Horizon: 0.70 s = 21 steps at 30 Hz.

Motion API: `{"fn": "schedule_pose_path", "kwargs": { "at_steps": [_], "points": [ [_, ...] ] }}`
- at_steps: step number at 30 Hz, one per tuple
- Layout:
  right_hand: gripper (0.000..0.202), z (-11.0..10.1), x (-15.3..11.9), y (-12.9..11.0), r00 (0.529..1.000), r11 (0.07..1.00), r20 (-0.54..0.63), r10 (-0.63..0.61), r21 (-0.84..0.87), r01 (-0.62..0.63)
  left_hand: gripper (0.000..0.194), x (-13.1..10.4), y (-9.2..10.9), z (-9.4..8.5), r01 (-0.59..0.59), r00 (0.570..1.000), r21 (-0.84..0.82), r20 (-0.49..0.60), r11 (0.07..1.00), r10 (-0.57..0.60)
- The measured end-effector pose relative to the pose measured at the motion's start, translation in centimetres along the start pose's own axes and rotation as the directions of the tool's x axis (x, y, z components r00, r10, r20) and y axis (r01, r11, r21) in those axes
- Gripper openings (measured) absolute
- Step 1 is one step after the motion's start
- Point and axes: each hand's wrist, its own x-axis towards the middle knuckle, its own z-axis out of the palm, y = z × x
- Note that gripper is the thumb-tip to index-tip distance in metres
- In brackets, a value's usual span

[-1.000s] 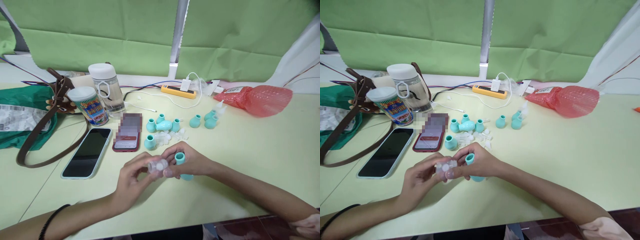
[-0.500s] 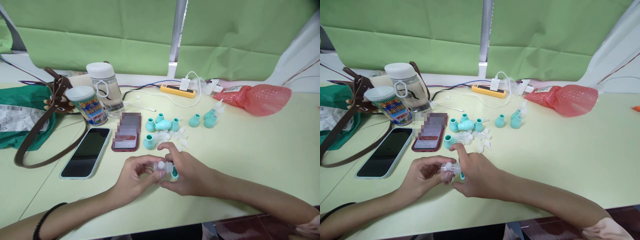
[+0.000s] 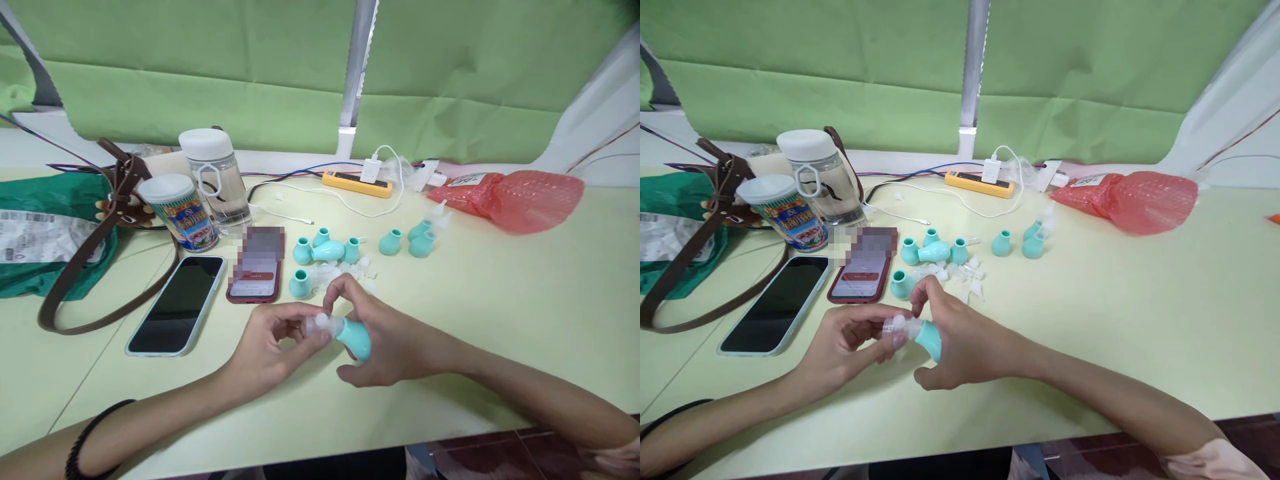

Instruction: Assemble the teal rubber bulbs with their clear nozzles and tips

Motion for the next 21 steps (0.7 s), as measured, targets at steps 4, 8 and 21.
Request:
{"fn": "schedule_pose_path", "kwargs": {
  "at_steps": [4,8,21],
  "points": [
    [0.044,-1.6,0.3,-0.3,0.999,0.971,-0.025,0.046,0.236,-0.039,0.018,0.4,-0.7,-0.5,0.103,0.993,-0.199,-0.035,0.975,-0.112],
    [0.033,-1.7,0.7,-0.4,0.981,0.962,-0.189,-0.051,0.256,0.100,0.016,0.5,-1.6,-0.4,0.142,0.989,-0.355,0.007,0.924,-0.149],
    [0.033,-1.7,0.9,0.8,0.912,0.923,-0.233,-0.338,-0.270,0.273,0.009,0.6,-2.0,-0.5,0.232,0.972,-0.594,0.111,0.770,-0.206]
  ]
}}
